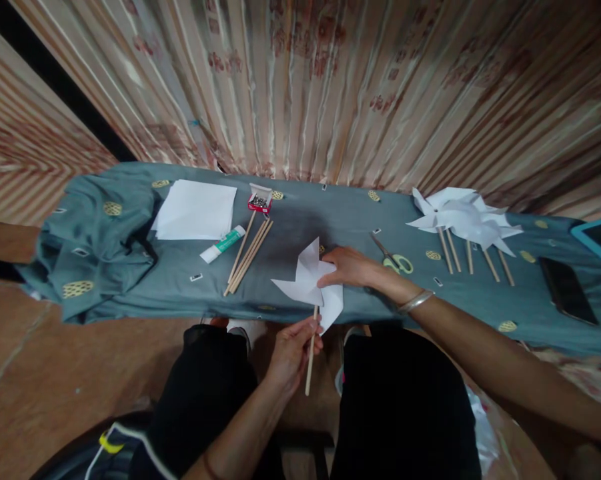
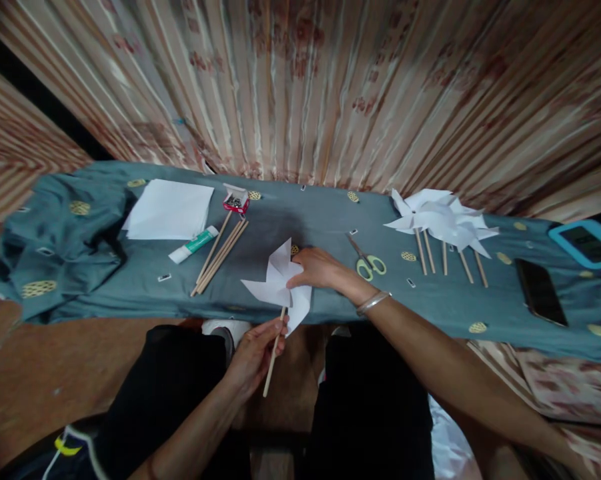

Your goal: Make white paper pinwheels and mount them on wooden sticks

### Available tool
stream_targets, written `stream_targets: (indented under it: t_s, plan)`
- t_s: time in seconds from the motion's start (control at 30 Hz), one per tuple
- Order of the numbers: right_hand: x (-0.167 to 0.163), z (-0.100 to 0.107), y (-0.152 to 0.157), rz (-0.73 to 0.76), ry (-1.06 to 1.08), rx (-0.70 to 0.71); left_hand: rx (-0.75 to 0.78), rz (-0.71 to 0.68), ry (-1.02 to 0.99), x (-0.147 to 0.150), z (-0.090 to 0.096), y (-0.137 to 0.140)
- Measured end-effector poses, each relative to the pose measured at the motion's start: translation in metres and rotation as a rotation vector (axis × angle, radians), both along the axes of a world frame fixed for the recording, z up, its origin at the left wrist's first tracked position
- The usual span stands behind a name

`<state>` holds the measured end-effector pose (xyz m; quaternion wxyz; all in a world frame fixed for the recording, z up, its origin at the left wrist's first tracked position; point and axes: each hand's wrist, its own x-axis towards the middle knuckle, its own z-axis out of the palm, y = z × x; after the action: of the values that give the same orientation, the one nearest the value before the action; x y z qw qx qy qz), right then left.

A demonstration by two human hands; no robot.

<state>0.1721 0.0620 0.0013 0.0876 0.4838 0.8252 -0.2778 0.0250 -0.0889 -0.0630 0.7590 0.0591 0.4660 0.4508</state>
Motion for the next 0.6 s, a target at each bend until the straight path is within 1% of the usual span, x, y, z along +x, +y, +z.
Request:
stream_targets:
  t_s: [0.23,0.4,0.6]
  plan:
    - [-0.006,0.004,0.014,0.062,-0.138,0.001,-0.052,-0.040,0.007,-0.001,-0.006,0.002]
    - [-0.007,0.001,0.023,0.066,-0.136,-0.067,-0.051,-0.064,-0.071,0.000,-0.007,0.003]
    - [-0.008,0.000,0.029,0.039,-0.132,-0.159,-0.087,-0.101,-0.106,-0.002,-0.002,0.005]
